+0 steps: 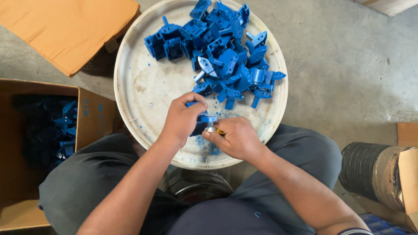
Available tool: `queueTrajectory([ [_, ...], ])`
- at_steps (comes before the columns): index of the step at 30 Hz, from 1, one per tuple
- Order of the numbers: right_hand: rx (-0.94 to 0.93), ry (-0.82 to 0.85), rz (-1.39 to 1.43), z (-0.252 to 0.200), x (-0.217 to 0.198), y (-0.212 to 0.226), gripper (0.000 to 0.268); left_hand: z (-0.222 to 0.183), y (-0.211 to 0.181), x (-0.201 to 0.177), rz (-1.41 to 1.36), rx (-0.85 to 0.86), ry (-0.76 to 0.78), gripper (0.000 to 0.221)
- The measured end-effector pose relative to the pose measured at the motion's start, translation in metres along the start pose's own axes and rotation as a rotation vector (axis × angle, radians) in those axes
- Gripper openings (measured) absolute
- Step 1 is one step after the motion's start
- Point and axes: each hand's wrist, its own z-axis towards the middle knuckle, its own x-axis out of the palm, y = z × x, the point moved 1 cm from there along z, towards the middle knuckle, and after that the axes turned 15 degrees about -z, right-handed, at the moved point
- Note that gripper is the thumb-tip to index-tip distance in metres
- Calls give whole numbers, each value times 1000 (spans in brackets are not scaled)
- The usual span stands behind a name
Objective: The person cleans blue plastic parts by hand using a small scraping tool while sitting down.
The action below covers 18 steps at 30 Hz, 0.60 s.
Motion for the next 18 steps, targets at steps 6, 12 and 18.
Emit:
queueTrajectory([
  [6,219,35,233,3,-15,-12,55,-27,-42,18,579,661,-37,17],
  [12,153,26,140,6,-8,-12,59,-38,-55,31,750,753,7,17],
  [18,195,50,96,7,-8,-9,63,-42,-59,34,865,845,58,17],
])
